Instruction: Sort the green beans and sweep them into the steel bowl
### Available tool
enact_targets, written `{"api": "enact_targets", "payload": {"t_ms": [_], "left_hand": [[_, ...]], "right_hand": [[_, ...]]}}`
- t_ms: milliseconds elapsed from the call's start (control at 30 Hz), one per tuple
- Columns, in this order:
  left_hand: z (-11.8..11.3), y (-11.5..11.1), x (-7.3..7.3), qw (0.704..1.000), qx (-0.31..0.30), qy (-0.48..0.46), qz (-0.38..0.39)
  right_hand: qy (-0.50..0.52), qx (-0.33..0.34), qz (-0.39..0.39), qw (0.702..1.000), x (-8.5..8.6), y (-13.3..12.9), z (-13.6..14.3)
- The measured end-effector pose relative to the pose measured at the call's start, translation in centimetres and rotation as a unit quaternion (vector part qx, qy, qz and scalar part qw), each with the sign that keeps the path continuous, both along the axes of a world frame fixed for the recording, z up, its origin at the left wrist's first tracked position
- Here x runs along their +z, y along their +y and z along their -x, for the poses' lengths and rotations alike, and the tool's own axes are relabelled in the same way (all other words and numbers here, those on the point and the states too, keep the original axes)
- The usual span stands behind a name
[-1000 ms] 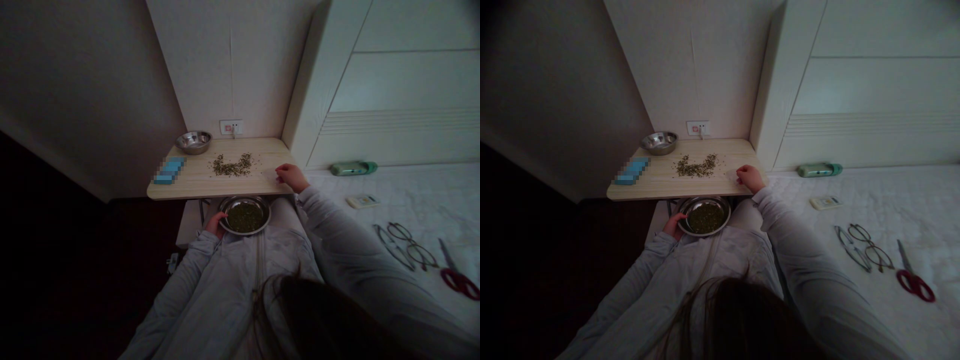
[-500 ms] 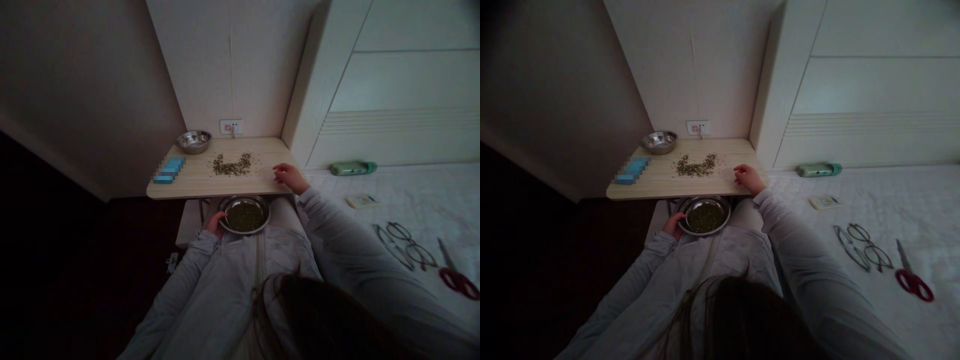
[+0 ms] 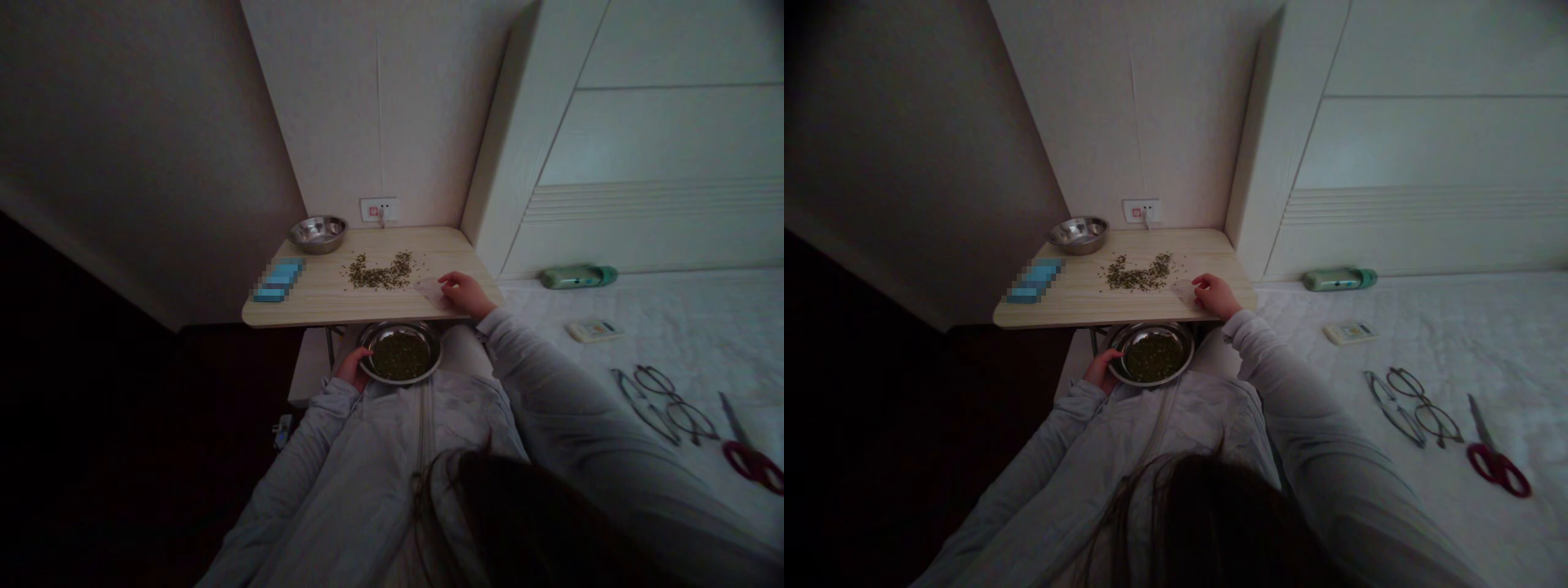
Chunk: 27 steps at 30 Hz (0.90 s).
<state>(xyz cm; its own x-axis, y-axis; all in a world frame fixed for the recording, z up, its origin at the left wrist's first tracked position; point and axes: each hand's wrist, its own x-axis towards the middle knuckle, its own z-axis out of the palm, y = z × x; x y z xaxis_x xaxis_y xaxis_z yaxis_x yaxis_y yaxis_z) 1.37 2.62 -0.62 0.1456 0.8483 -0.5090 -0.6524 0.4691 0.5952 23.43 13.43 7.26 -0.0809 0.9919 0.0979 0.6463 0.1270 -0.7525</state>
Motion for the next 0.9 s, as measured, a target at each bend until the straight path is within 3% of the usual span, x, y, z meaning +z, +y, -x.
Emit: {"api": "enact_targets", "payload": {"t_ms": [433, 900], "left_hand": [[0.1, 0.1, -0.1, 1.0, 0.007, -0.005, 0.017], [-0.1, -0.2, 0.7, 0.999, 0.011, 0.008, 0.04]], "right_hand": [[-0.009, -0.03, -0.001, 0.999, -0.4, 0.9, -1.6], [-0.015, -0.052, 0.009, 0.998, -0.5, 4.6, -2.3]]}}
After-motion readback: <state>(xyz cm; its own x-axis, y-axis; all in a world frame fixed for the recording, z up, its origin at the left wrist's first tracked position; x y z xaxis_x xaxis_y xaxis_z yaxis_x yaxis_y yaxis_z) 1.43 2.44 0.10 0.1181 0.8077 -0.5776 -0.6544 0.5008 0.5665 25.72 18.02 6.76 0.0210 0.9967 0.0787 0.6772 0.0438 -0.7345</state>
